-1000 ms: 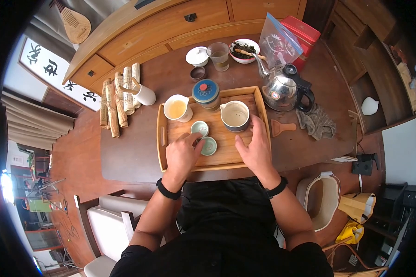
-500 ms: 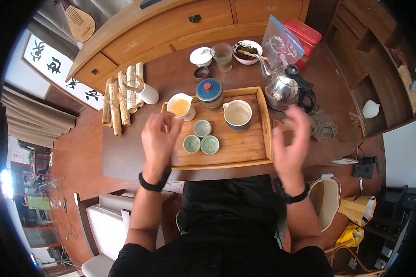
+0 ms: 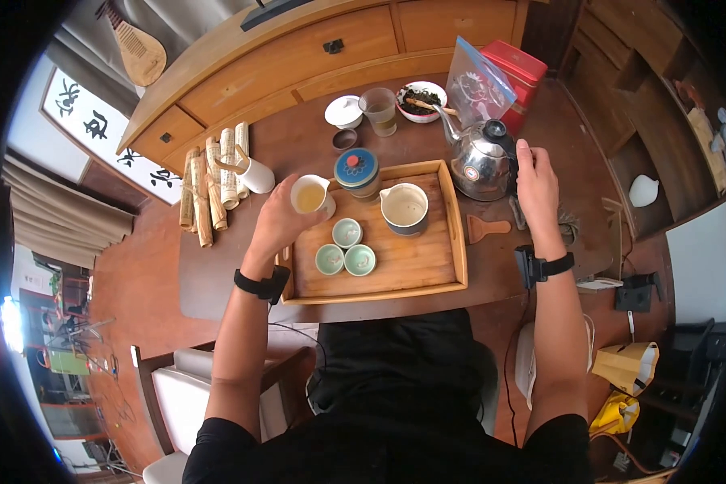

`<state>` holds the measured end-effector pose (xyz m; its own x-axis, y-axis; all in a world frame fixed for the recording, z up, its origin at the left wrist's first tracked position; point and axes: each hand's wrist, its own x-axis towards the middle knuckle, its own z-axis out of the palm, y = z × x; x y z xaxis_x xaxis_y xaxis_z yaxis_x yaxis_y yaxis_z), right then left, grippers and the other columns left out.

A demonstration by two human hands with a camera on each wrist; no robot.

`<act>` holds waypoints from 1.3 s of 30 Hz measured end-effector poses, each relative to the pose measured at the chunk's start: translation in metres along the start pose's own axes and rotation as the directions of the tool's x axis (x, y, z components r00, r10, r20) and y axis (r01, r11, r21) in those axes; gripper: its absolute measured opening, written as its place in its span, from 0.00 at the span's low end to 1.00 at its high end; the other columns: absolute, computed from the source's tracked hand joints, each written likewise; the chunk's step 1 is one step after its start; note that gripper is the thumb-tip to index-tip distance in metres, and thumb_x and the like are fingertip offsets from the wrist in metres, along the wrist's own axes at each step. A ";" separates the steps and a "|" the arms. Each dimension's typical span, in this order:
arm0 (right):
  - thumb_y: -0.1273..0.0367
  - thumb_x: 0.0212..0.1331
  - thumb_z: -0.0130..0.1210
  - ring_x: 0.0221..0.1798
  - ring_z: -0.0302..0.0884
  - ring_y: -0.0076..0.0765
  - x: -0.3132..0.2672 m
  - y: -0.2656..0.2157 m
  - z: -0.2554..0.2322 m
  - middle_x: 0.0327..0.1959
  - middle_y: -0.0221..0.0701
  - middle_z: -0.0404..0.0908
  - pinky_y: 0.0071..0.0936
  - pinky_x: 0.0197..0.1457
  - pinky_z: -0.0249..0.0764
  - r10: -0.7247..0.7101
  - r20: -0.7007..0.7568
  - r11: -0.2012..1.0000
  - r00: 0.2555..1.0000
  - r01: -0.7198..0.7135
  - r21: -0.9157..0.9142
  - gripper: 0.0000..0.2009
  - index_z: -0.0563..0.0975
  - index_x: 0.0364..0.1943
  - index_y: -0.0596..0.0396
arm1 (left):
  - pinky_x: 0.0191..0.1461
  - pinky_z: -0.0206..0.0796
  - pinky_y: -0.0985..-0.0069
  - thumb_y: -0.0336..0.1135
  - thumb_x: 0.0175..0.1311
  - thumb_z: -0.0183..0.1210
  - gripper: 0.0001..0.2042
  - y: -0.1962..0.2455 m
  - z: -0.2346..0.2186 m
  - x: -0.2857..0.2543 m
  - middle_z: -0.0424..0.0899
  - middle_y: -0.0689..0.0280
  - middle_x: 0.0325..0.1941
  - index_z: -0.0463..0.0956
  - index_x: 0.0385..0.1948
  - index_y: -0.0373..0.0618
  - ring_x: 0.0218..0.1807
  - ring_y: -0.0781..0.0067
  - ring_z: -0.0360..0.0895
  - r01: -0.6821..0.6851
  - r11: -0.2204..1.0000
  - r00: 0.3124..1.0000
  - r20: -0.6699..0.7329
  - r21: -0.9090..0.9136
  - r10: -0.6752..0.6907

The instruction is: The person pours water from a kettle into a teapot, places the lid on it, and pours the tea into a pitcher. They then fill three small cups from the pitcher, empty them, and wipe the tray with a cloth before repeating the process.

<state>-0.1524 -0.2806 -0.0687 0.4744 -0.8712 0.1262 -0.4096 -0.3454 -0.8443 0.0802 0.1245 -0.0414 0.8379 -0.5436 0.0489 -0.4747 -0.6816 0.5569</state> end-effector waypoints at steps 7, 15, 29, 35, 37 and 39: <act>0.52 0.91 0.44 0.52 0.91 0.43 -0.002 0.031 0.019 0.52 0.44 0.91 0.40 0.53 0.86 -0.155 -0.149 0.958 0.977 0.185 0.218 0.25 0.81 0.64 0.61 | 0.72 0.79 0.58 0.42 0.55 0.83 0.39 0.000 -0.012 0.001 0.90 0.50 0.64 0.78 0.71 0.41 0.67 0.48 0.88 0.023 0.998 1.000 0.013 -0.051 -0.022; 0.64 0.84 0.46 0.47 0.93 0.43 0.001 0.034 0.023 0.49 0.43 0.92 0.41 0.47 0.89 -0.047 -0.197 0.924 0.979 0.118 0.365 0.19 0.83 0.60 0.63 | 0.74 0.77 0.63 0.33 0.56 0.82 0.42 0.037 -0.064 0.014 0.88 0.54 0.66 0.74 0.76 0.35 0.68 0.62 0.86 -0.148 0.942 0.988 -0.091 -0.300 0.127; 0.63 0.83 0.48 0.46 0.89 0.71 0.002 0.036 0.032 0.39 0.55 0.89 0.59 0.52 0.81 -0.119 -0.287 0.946 0.951 0.196 0.259 0.15 0.84 0.52 0.58 | 0.73 0.78 0.65 0.41 0.54 0.85 0.44 0.204 -0.006 0.089 0.89 0.51 0.67 0.75 0.74 0.37 0.68 0.63 0.87 -0.309 0.824 0.880 0.185 -0.476 0.437; 0.62 0.85 0.48 0.47 0.88 0.74 0.003 0.041 0.032 0.40 0.56 0.89 0.61 0.53 0.81 -0.124 -0.281 0.951 0.952 0.195 0.241 0.15 0.84 0.52 0.57 | 0.74 0.76 0.59 0.46 0.52 0.82 0.42 0.246 0.030 0.110 0.89 0.48 0.64 0.77 0.70 0.39 0.68 0.48 0.86 -0.412 0.891 0.840 0.299 -0.193 0.453; 0.62 0.85 0.48 0.47 0.88 0.74 0.002 0.040 0.033 0.40 0.56 0.89 0.61 0.53 0.81 -0.125 -0.283 0.948 0.951 0.199 0.250 0.15 0.84 0.52 0.57 | 0.74 0.76 0.58 0.46 0.51 0.81 0.42 0.254 0.038 0.113 0.88 0.47 0.64 0.77 0.70 0.39 0.68 0.46 0.86 -0.434 0.891 0.826 0.335 -0.136 0.453; 0.63 0.85 0.49 0.46 0.88 0.73 0.002 0.040 0.032 0.39 0.55 0.89 0.60 0.51 0.81 -0.132 -0.277 0.945 0.952 0.205 0.254 0.15 0.84 0.52 0.57 | 0.74 0.76 0.57 0.43 0.50 0.79 0.41 0.257 0.049 0.118 0.85 0.46 0.65 0.77 0.69 0.38 0.68 0.43 0.84 -0.535 0.844 0.801 0.293 -0.041 0.522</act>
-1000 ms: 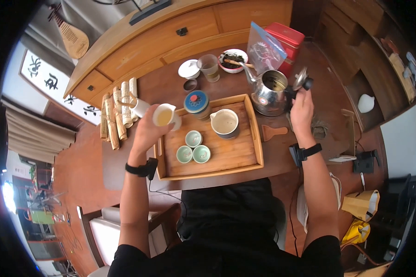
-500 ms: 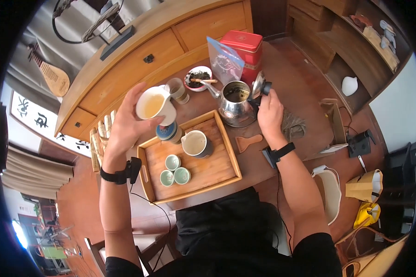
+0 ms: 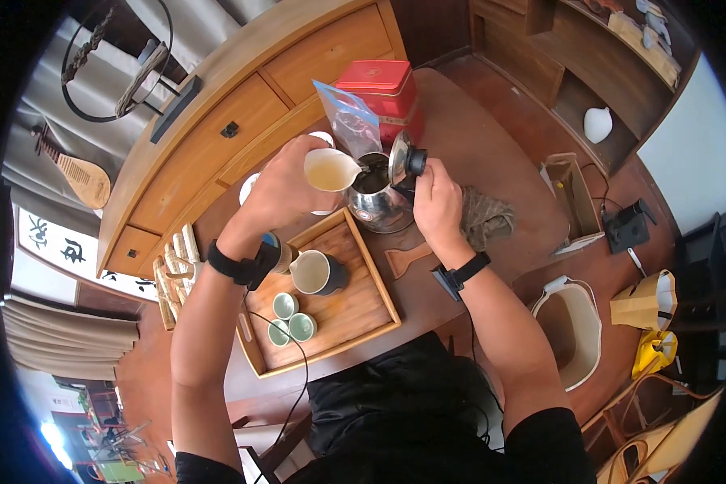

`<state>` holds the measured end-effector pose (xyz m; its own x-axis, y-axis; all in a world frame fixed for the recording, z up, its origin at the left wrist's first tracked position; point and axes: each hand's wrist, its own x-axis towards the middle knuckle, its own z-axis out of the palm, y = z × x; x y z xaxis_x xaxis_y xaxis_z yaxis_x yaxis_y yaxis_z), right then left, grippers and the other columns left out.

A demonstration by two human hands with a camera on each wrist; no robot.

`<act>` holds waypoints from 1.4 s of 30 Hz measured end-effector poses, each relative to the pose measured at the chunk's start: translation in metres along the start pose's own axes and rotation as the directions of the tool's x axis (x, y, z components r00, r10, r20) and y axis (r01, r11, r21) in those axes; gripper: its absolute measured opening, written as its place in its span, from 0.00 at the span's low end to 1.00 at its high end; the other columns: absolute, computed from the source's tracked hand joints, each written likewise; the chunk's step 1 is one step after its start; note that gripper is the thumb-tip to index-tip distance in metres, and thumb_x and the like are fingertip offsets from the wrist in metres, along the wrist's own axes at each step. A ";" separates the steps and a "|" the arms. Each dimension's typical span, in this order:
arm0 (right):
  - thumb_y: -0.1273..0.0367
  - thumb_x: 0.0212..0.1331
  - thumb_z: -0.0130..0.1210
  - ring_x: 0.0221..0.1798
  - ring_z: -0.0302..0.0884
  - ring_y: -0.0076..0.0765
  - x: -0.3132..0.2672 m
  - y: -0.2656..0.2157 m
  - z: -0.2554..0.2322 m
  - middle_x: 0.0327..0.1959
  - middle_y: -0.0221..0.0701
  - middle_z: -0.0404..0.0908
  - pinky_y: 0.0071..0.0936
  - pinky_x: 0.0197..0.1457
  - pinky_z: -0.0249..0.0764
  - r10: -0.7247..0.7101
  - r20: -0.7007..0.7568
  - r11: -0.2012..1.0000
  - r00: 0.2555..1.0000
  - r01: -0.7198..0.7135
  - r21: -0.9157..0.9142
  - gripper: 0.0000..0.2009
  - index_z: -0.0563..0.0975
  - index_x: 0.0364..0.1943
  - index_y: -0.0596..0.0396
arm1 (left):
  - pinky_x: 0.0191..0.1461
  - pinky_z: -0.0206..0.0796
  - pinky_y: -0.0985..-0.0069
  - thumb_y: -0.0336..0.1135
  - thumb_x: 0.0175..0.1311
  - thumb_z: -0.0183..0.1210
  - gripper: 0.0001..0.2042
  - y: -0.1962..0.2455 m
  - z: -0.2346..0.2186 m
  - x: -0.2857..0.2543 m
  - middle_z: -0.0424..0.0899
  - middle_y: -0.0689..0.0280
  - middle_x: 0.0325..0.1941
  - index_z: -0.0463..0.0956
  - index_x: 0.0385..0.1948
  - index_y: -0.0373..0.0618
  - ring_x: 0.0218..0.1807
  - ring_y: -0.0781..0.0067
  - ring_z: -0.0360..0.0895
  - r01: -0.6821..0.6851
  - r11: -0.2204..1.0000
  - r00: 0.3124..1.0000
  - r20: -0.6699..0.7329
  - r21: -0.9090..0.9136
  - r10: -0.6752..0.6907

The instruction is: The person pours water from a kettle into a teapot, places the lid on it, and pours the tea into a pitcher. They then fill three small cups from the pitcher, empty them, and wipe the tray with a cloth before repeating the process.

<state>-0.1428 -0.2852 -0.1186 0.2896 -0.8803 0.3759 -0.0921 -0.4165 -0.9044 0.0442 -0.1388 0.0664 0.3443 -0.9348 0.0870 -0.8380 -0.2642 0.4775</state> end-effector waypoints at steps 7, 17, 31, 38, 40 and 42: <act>0.63 0.86 0.49 0.45 0.88 0.73 -0.001 -0.007 -0.003 0.38 0.54 0.89 0.60 0.50 0.81 -0.022 -0.004 0.999 1.000 0.022 0.028 0.14 0.83 0.51 0.56 | 0.74 0.76 0.56 0.40 0.48 0.79 0.41 0.012 0.005 0.028 0.82 0.46 0.65 0.76 0.68 0.35 0.67 0.40 0.84 -0.024 0.997 0.984 0.177 0.076 0.011; 0.64 0.85 0.49 0.44 0.88 0.72 -0.001 -0.006 -0.003 0.38 0.54 0.89 0.60 0.49 0.81 -0.066 -0.006 0.998 0.998 0.066 0.001 0.13 0.83 0.50 0.56 | 0.70 0.78 0.55 0.47 0.41 0.84 0.44 0.021 0.006 0.070 0.90 0.41 0.57 0.79 0.65 0.34 0.65 0.38 0.86 -0.070 0.963 0.956 0.292 0.261 -0.010; 0.66 0.85 0.50 0.34 0.88 0.35 -0.002 0.005 0.001 0.33 0.38 0.87 0.39 0.41 0.84 0.027 -0.027 0.994 0.999 -0.024 0.109 0.14 0.84 0.54 0.60 | 0.67 0.81 0.52 0.46 0.50 0.80 0.38 0.041 -0.006 0.041 0.90 0.45 0.60 0.84 0.66 0.39 0.62 0.42 0.88 -0.176 0.924 0.983 0.106 0.340 0.148; 0.65 0.85 0.48 0.44 0.87 0.28 -0.002 0.010 -0.003 0.47 0.34 0.91 0.33 0.44 0.87 0.126 0.016 0.977 0.992 -0.127 0.170 0.17 0.85 0.60 0.60 | 0.77 0.76 0.64 0.41 0.54 0.83 0.47 0.004 -0.093 -0.098 0.86 0.49 0.71 0.73 0.80 0.39 0.72 0.61 0.85 -0.018 0.999 0.966 -0.259 -0.043 0.006; 0.65 0.85 0.48 0.44 0.86 0.28 0.000 0.019 -0.005 0.48 0.34 0.91 0.32 0.43 0.87 0.122 0.017 0.981 0.992 -0.123 0.150 0.18 0.85 0.60 0.61 | 0.77 0.76 0.64 0.35 0.56 0.83 0.48 -0.009 -0.105 -0.147 0.85 0.55 0.73 0.70 0.83 0.39 0.73 0.65 0.84 0.082 0.980 0.935 -0.325 -0.181 -0.139; 0.64 0.85 0.48 0.45 0.86 0.30 0.000 0.015 -0.004 0.47 0.35 0.90 0.33 0.45 0.85 0.139 0.013 0.980 0.990 -0.140 0.143 0.19 0.84 0.60 0.64 | 0.73 0.78 0.64 0.34 0.56 0.83 0.46 -0.034 -0.105 -0.189 0.87 0.55 0.70 0.72 0.80 0.38 0.69 0.64 0.86 0.103 0.959 0.912 -0.359 -0.264 -0.197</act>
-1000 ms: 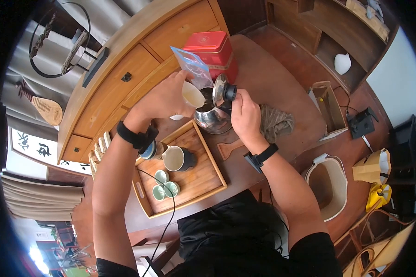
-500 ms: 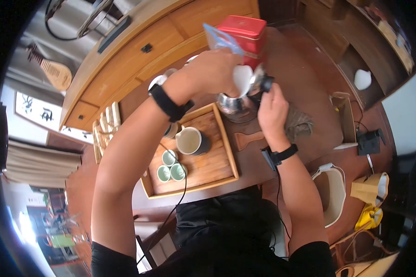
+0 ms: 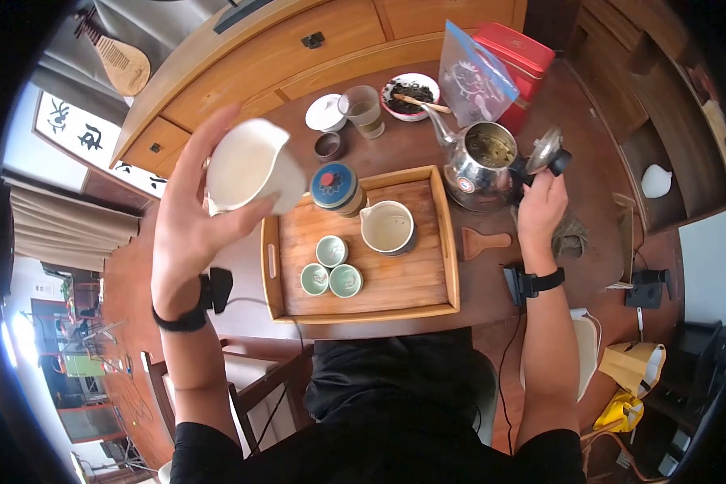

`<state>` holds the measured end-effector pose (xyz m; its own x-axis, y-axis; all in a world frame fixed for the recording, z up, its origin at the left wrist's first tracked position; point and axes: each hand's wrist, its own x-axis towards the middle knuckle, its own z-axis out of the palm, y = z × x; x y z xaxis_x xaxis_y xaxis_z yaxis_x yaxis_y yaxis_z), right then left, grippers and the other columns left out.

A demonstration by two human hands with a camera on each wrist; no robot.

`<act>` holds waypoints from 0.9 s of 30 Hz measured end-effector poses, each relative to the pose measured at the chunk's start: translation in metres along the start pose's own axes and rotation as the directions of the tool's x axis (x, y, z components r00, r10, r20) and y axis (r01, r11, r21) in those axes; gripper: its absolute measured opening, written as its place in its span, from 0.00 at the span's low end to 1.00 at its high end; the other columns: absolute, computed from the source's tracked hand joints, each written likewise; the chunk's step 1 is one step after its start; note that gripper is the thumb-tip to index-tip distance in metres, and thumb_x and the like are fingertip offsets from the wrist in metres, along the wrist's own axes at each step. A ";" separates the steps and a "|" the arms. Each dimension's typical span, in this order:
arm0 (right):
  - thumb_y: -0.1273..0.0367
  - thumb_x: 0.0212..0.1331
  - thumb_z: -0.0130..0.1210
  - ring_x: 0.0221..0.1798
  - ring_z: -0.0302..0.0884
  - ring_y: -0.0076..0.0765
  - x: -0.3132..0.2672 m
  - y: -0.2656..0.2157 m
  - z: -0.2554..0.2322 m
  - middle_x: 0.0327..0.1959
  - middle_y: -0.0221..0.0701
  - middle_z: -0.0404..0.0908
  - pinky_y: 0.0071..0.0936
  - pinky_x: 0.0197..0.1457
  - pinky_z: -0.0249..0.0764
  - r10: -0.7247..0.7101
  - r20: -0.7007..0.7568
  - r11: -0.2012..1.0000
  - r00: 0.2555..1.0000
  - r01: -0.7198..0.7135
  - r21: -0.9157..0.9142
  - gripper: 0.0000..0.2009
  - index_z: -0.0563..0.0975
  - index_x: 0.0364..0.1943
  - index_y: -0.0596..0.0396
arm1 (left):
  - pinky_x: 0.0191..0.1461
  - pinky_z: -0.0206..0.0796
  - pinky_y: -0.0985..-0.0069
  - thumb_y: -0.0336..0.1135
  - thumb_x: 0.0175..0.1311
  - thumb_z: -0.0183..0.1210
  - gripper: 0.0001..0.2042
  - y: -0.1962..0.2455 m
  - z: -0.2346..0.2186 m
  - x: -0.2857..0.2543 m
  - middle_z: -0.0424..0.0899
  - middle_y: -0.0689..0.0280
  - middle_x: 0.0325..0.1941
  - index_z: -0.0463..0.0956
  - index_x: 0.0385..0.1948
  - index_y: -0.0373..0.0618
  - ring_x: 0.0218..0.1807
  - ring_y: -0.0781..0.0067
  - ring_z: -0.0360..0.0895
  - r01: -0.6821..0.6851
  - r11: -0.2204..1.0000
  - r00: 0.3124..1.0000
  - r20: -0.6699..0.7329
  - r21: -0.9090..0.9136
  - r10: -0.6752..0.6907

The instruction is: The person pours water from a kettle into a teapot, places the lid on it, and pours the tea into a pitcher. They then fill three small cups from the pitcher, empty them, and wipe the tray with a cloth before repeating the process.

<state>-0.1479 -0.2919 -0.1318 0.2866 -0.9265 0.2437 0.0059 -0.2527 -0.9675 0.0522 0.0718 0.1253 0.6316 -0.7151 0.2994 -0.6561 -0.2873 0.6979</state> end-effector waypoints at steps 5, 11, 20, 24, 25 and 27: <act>0.60 0.87 0.47 0.52 0.85 0.34 0.002 0.001 -0.003 0.51 0.34 0.88 0.37 0.50 0.84 -0.013 0.012 0.999 1.000 0.014 -0.047 0.21 0.84 0.59 0.64 | 0.65 0.82 0.66 0.31 0.56 0.82 0.41 -0.082 0.003 -0.058 0.88 0.54 0.65 0.76 0.76 0.41 0.63 0.63 0.89 0.329 0.942 0.944 -0.002 -0.069 -0.330; 0.59 0.86 0.48 0.52 0.83 0.33 0.010 0.017 -0.008 0.56 0.34 0.85 0.36 0.50 0.83 0.052 0.001 0.999 0.999 -0.052 -0.011 0.20 0.82 0.62 0.62 | 0.71 0.80 0.61 0.36 0.56 0.82 0.44 -0.141 0.057 -0.076 0.87 0.51 0.68 0.73 0.78 0.44 0.68 0.53 0.88 0.233 0.925 0.969 0.006 0.299 -0.246; 0.62 0.85 0.48 0.50 0.83 0.33 0.017 0.026 -0.012 0.52 0.35 0.85 0.36 0.51 0.83 0.049 0.001 0.998 0.999 -0.049 -0.027 0.19 0.82 0.61 0.64 | 0.70 0.79 0.54 0.37 0.56 0.84 0.42 -0.124 0.064 -0.101 0.86 0.50 0.65 0.72 0.74 0.42 0.68 0.41 0.84 0.154 0.932 0.973 -0.212 0.327 -0.087; 0.63 0.85 0.48 0.50 0.83 0.36 0.018 0.030 -0.019 0.50 0.38 0.85 0.36 0.51 0.83 -0.088 0.025 0.975 0.996 0.091 -0.205 0.18 0.82 0.59 0.66 | 0.46 0.79 0.57 0.34 0.59 0.83 0.25 -0.099 0.071 -0.147 0.83 0.58 0.44 0.82 0.56 0.42 0.41 0.55 0.83 0.123 0.941 0.964 -0.262 0.315 -0.038; 0.64 0.84 0.48 0.50 0.83 0.38 0.018 0.030 -0.018 0.49 0.40 0.85 0.37 0.51 0.83 -0.222 0.049 0.917 0.974 0.225 -0.329 0.18 0.82 0.59 0.67 | 0.46 0.79 0.57 0.34 0.59 0.83 0.25 -0.097 0.075 -0.162 0.83 0.58 0.44 0.82 0.56 0.42 0.41 0.55 0.83 0.139 0.936 0.960 -0.276 0.325 -0.047; 0.69 0.79 0.53 0.49 0.83 0.45 0.019 0.031 -0.014 0.49 0.46 0.83 0.40 0.53 0.82 -0.026 -0.035 0.999 0.999 0.024 -0.047 0.15 0.81 0.57 0.68 | 0.41 0.79 0.58 0.34 0.61 0.81 0.17 -0.093 0.082 -0.192 0.83 0.62 0.36 0.86 0.48 0.43 0.35 0.57 0.83 0.227 0.945 0.963 -0.201 0.236 -0.182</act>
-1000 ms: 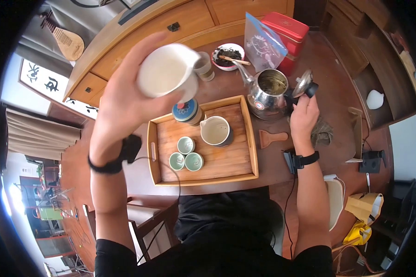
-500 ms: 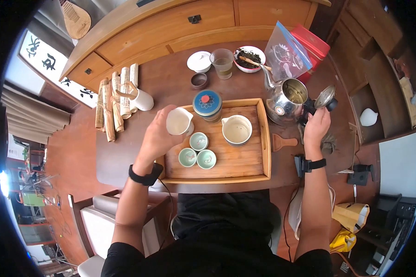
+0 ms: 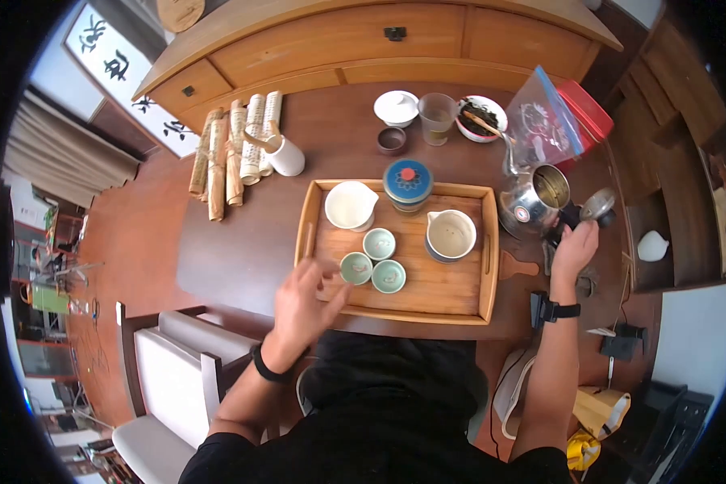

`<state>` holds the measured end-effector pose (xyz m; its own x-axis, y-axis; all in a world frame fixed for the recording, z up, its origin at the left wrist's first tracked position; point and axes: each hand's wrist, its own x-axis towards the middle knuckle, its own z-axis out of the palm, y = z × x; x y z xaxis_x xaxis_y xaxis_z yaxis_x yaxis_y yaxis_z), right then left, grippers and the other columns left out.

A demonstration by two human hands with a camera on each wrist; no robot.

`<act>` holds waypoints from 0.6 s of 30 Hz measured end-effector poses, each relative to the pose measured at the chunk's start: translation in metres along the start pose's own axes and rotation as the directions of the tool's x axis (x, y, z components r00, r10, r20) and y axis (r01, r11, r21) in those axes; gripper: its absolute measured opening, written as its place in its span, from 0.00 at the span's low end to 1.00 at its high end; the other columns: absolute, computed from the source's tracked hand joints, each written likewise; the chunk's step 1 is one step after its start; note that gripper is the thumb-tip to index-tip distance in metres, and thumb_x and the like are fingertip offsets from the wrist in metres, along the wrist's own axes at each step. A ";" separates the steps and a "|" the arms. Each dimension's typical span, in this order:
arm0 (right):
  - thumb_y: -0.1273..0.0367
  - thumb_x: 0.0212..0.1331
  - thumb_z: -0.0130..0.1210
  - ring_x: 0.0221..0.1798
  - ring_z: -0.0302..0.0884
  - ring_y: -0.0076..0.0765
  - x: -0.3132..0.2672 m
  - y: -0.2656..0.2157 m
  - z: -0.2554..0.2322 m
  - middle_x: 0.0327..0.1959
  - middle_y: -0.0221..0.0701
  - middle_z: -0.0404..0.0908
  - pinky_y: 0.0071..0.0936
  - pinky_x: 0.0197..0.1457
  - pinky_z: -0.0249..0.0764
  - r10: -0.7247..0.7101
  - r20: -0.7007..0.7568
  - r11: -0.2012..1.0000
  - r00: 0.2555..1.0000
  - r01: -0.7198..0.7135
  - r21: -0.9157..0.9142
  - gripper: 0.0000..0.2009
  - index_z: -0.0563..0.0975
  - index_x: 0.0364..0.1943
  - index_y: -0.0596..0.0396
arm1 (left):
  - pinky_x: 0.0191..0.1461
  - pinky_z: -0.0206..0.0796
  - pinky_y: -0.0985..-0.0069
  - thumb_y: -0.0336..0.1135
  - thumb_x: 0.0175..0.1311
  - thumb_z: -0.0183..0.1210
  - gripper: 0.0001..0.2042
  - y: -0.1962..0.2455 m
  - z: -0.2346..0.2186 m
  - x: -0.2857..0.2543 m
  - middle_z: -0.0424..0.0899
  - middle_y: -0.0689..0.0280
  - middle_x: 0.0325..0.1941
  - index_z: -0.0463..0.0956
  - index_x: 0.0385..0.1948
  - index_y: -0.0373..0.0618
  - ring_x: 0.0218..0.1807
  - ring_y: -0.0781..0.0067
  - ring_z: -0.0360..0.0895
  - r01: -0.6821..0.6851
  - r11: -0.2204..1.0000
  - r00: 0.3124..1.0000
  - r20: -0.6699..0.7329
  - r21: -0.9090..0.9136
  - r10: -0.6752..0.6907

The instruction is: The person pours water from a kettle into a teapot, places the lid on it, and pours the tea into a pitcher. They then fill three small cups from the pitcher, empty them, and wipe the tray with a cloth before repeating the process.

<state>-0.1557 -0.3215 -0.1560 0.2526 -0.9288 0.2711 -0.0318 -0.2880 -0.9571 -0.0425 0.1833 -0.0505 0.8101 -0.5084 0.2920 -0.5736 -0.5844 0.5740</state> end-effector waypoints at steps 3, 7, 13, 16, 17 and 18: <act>0.68 0.81 0.52 0.50 0.83 0.40 0.008 0.020 -0.007 0.50 0.42 0.82 0.39 0.54 0.82 -0.062 0.059 0.981 0.996 0.072 -0.181 0.15 0.81 0.59 0.66 | 0.40 0.81 0.59 0.35 0.62 0.80 0.12 -0.007 -0.007 -0.043 0.84 0.63 0.32 0.88 0.43 0.45 0.33 0.55 0.85 0.036 0.995 0.990 0.129 0.093 -0.048; 0.66 0.83 0.50 0.50 0.82 0.36 -0.001 -0.008 0.002 0.50 0.37 0.82 0.37 0.52 0.82 0.050 0.042 0.998 0.998 -0.049 -0.034 0.15 0.82 0.57 0.63 | 0.42 0.83 0.64 0.35 0.62 0.80 0.12 -0.012 -0.024 -0.068 0.90 0.62 0.35 0.90 0.43 0.46 0.37 0.59 0.90 0.047 0.999 0.935 0.354 -0.014 -0.039; 0.60 0.86 0.51 0.30 0.69 0.21 0.001 -0.042 -0.003 0.37 0.25 0.80 0.21 0.33 0.68 0.207 0.226 0.964 0.952 -0.237 0.117 0.15 0.83 0.50 0.55 | 0.41 0.83 0.64 0.33 0.63 0.79 0.16 0.003 -0.028 -0.013 0.89 0.62 0.38 0.90 0.51 0.45 0.34 0.64 0.88 0.114 0.972 0.930 0.366 -0.204 -0.032; 0.48 0.89 0.51 0.27 0.67 0.16 -0.011 -0.082 0.007 0.28 0.22 0.76 0.21 0.30 0.61 0.148 0.237 0.989 0.960 -0.142 -0.040 0.23 0.83 0.46 0.53 | 0.42 0.83 0.60 0.37 0.64 0.79 0.16 0.014 -0.010 0.021 0.89 0.60 0.42 0.90 0.52 0.45 0.36 0.57 0.90 -0.052 0.998 0.967 0.248 -0.047 0.063; 0.44 0.89 0.51 0.27 0.67 0.16 -0.014 -0.088 0.009 0.28 0.22 0.76 0.22 0.30 0.62 0.141 0.233 0.989 0.962 -0.127 -0.072 0.25 0.83 0.45 0.52 | 0.42 0.84 0.58 0.39 0.65 0.79 0.16 0.015 -0.001 0.028 0.89 0.59 0.44 0.89 0.51 0.45 0.38 0.53 0.91 -0.144 0.987 0.973 0.191 0.066 0.129; 0.45 0.89 0.52 0.27 0.68 0.18 -0.015 -0.091 0.006 0.29 0.23 0.76 0.23 0.32 0.65 0.154 0.263 0.988 0.953 -0.140 -0.072 0.25 0.83 0.45 0.53 | 0.42 0.84 0.58 0.39 0.65 0.79 0.16 0.015 0.006 0.032 0.89 0.59 0.44 0.89 0.51 0.45 0.38 0.53 0.91 -0.156 0.986 0.971 0.192 0.056 0.143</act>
<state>-0.1512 -0.2802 -0.0739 0.4897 -0.8678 0.0842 -0.1360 -0.1714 -0.9758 -0.0262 0.1538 -0.0372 0.6815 -0.6984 0.2183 -0.6987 -0.5323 0.4780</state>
